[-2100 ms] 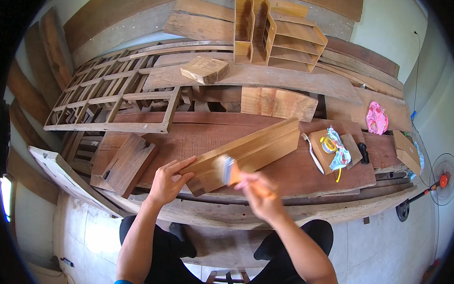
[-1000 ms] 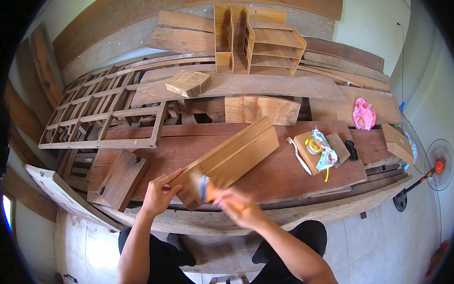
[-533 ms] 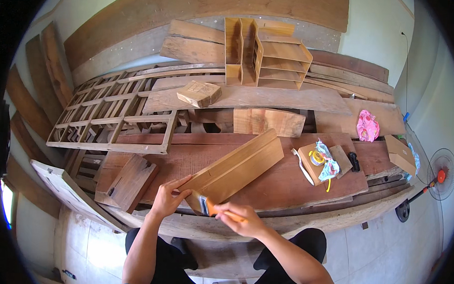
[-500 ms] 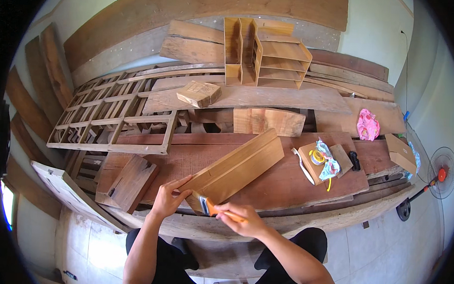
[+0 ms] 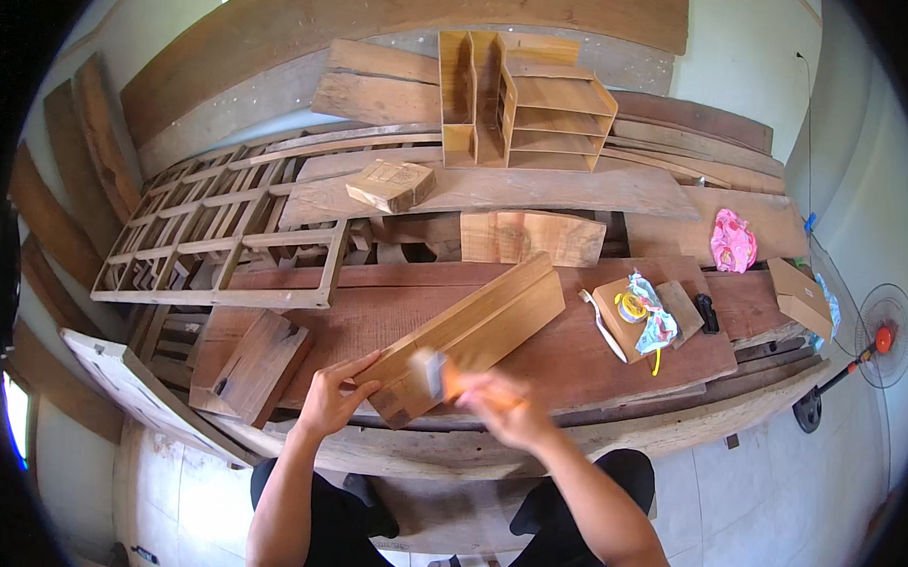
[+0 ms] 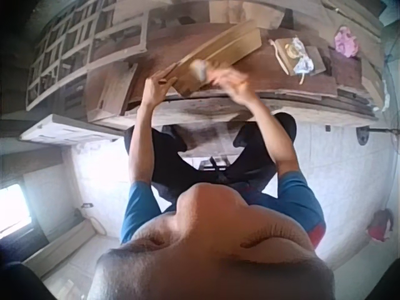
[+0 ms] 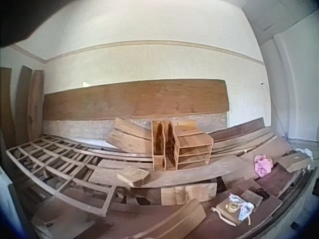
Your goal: Varnish or apply a finish to a wooden board using a paintbrush.
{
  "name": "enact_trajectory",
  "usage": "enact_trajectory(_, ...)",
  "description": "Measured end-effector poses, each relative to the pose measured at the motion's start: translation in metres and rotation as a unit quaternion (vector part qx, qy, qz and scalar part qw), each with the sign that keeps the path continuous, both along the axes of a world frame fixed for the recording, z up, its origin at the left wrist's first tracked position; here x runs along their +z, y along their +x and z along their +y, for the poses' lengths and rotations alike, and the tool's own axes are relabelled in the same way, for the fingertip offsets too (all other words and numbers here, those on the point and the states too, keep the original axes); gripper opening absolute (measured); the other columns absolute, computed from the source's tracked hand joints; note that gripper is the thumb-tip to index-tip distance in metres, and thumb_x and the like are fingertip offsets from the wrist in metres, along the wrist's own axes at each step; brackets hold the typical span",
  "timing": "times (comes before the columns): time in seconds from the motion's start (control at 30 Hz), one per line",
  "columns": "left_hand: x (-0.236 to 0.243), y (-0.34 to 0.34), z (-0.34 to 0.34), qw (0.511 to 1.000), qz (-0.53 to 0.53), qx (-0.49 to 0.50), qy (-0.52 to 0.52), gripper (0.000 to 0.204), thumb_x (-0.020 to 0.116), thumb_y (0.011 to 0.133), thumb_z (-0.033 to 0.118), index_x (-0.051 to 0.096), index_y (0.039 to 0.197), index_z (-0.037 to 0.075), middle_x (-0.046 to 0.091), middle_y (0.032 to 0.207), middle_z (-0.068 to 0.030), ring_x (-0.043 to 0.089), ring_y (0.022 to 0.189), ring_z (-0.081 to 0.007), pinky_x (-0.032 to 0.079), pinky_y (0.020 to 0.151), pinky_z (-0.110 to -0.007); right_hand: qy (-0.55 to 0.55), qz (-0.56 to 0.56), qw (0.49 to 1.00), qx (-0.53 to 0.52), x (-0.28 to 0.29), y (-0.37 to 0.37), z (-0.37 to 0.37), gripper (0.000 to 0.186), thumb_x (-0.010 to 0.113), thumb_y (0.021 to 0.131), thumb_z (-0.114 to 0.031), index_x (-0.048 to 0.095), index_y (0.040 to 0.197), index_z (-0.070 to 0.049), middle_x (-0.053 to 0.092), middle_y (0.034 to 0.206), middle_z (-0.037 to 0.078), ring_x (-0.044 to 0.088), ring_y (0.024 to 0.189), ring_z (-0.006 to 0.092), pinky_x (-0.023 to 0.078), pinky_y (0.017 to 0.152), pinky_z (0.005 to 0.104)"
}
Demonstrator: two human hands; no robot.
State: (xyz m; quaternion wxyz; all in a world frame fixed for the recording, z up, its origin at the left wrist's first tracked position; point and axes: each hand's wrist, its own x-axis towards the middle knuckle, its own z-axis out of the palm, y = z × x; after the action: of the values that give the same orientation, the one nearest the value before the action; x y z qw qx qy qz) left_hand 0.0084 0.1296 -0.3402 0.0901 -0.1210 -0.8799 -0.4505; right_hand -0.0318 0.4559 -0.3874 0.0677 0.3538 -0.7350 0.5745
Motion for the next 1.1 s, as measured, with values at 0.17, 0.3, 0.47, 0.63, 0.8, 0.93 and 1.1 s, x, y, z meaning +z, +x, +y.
enact_trajectory(0.17, -0.003, -0.002, 0.001, 1.000, 0.002, 0.010, -0.008, 0.049, 0.078, 0.093, 0.011, 0.068, 0.141, 0.006, 0.076, 0.113, -0.0233, 0.076, 0.097, -0.0280, 0.063, 0.084, -0.036, -0.095, -0.107, 0.987, -0.071, -0.016, -0.006, 0.000, 0.023, 0.061, 0.109, -0.020, 0.066, 0.124, -0.003, 0.079, 0.099, 0.010, 0.076, 0.090, 0.0139, 0.061, 0.072, 0.0282)
enact_trajectory(0.3, -0.004, -0.001, -0.004, 1.000, -0.014, 0.003, 0.006, 0.049, 0.077, 0.094, 0.013, 0.067, 0.141, 0.005, 0.077, 0.117, -0.0225, 0.076, 0.101, -0.0235, 0.062, 0.085, -0.035, 0.016, 0.001, 0.998, 0.066, 0.002, 0.018, -0.020, 0.022, 0.063, 0.108, -0.015, 0.068, 0.125, -0.003, 0.079, 0.100, 0.009, 0.077, 0.094, 0.0154, 0.062, 0.081, 0.0310)
enact_trajectory(0.47, -0.002, 0.000, -0.003, 1.000, 0.001, -0.001, 0.004, 0.043, 0.070, 0.100, 0.014, 0.067, 0.142, 0.006, 0.075, 0.116, -0.0250, 0.077, 0.101, -0.0318, 0.062, 0.087, -0.039, -0.045, -0.081, 0.982, -0.163, 0.004, -0.010, 0.006, 0.023, 0.062, 0.109, -0.013, 0.066, 0.128, -0.002, 0.079, 0.100, 0.011, 0.077, 0.090, 0.0152, 0.061, 0.078, 0.0301)
enact_trajectory(0.63, 0.000, 0.004, -0.013, 1.000, -0.028, -0.004, 0.014, 0.048, 0.065, 0.103, 0.016, 0.060, 0.148, 0.004, 0.074, 0.123, -0.0261, 0.077, 0.102, -0.0316, 0.061, 0.090, -0.040, -0.024, -0.059, 0.996, 0.068, 0.009, 0.024, -0.034, 0.024, 0.064, 0.107, -0.014, 0.065, 0.128, -0.002, 0.079, 0.102, 0.011, 0.077, 0.092, 0.0151, 0.061, 0.078, 0.0292)
enact_trajectory(0.8, -0.005, 0.002, -0.015, 0.998, -0.044, -0.029, 0.043, 0.052, 0.062, 0.104, 0.017, 0.053, 0.153, 0.001, 0.073, 0.123, -0.0277, 0.077, 0.100, -0.0322, 0.060, 0.091, -0.041, -0.091, -0.155, 0.983, -0.039, 0.001, 0.024, -0.037, 0.025, 0.065, 0.107, -0.015, 0.064, 0.127, 0.000, 0.080, 0.106, 0.013, 0.077, 0.095, 0.0167, 0.060, 0.080, 0.0295)
enact_trajectory(0.93, -0.005, -0.001, -0.012, 0.997, -0.072, -0.026, 0.034, 0.052, 0.059, 0.106, 0.014, 0.050, 0.156, 0.001, 0.073, 0.123, -0.0212, 0.068, 0.100, -0.0185, 0.056, 0.091, -0.035, -0.023, -0.091, 0.992, 0.084, 0.007, 0.046, -0.050, 0.025, 0.064, 0.107, -0.012, 0.065, 0.129, -0.001, 0.080, 0.106, 0.013, 0.078, 0.102, 0.0203, 0.061, 0.087, 0.0319)
enact_trajectory(1.1, -0.010, -0.001, -0.013, 0.996, -0.067, -0.024, 0.051, 0.050, 0.059, 0.105, 0.012, 0.053, 0.153, 0.000, 0.073, 0.118, -0.0182, 0.068, 0.098, -0.0169, 0.057, 0.090, -0.034, -0.089, -0.139, 0.986, 0.016, 0.001, 0.043, -0.053, 0.024, 0.063, 0.108, -0.011, 0.064, 0.128, 0.001, 0.078, 0.108, 0.013, 0.076, 0.096, 0.0151, 0.060, 0.087, 0.0300)
